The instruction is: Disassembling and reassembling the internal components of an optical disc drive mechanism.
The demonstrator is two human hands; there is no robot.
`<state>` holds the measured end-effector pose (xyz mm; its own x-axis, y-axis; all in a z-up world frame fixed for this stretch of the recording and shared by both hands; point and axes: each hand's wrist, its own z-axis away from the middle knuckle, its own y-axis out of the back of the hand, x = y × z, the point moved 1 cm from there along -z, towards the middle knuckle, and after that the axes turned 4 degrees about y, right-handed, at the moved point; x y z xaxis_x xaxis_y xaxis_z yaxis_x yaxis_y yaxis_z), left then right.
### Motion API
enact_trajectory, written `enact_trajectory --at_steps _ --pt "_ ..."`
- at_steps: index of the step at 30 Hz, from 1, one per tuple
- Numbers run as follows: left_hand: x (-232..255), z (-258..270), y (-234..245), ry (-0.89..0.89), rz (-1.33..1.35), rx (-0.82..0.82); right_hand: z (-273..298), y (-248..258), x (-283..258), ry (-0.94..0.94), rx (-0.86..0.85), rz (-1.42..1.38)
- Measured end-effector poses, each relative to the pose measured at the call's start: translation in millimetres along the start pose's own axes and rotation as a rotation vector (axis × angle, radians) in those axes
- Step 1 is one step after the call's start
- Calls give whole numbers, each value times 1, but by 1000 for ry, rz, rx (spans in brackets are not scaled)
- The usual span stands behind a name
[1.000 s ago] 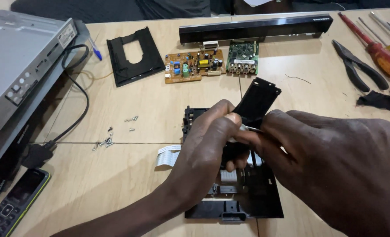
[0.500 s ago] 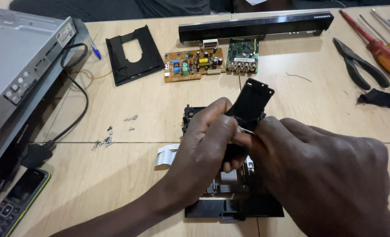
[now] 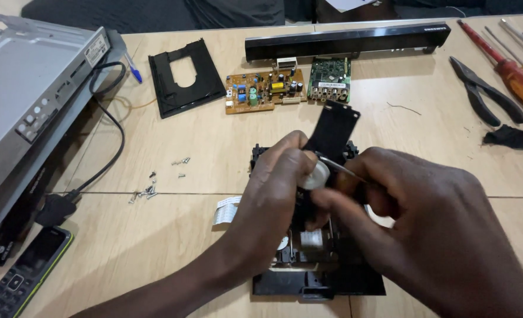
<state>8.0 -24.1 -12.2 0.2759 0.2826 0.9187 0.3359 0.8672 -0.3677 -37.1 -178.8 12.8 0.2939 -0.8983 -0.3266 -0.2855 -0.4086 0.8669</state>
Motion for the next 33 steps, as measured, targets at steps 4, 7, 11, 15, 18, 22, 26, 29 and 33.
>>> enact_trajectory --at_steps 4,7,11,15,18,22,26,29,33 --pt "8 -2 -1 112 -72 64 -4 20 6 96 9 -53" --pt "11 -1 -1 121 -177 -1 -5 20 5 138 65 -23" --pt "6 0 -2 30 -184 -22 -2 21 5 182 141 17" --pt "2 1 -1 -72 -269 -76 -1 19 13 223 187 114" --pt "-2 0 1 -129 -286 -119 1 15 16 243 184 167" --pt "-2 2 1 -199 -333 -164 2 14 15 228 183 177" --pt "1 3 -1 -152 -348 -160 1 14 15 231 173 178" --pt "1 3 -2 -146 -352 -148 -1 15 14 253 189 61" --pt "-1 3 -2 -141 -348 -151 1 15 17 244 145 161"
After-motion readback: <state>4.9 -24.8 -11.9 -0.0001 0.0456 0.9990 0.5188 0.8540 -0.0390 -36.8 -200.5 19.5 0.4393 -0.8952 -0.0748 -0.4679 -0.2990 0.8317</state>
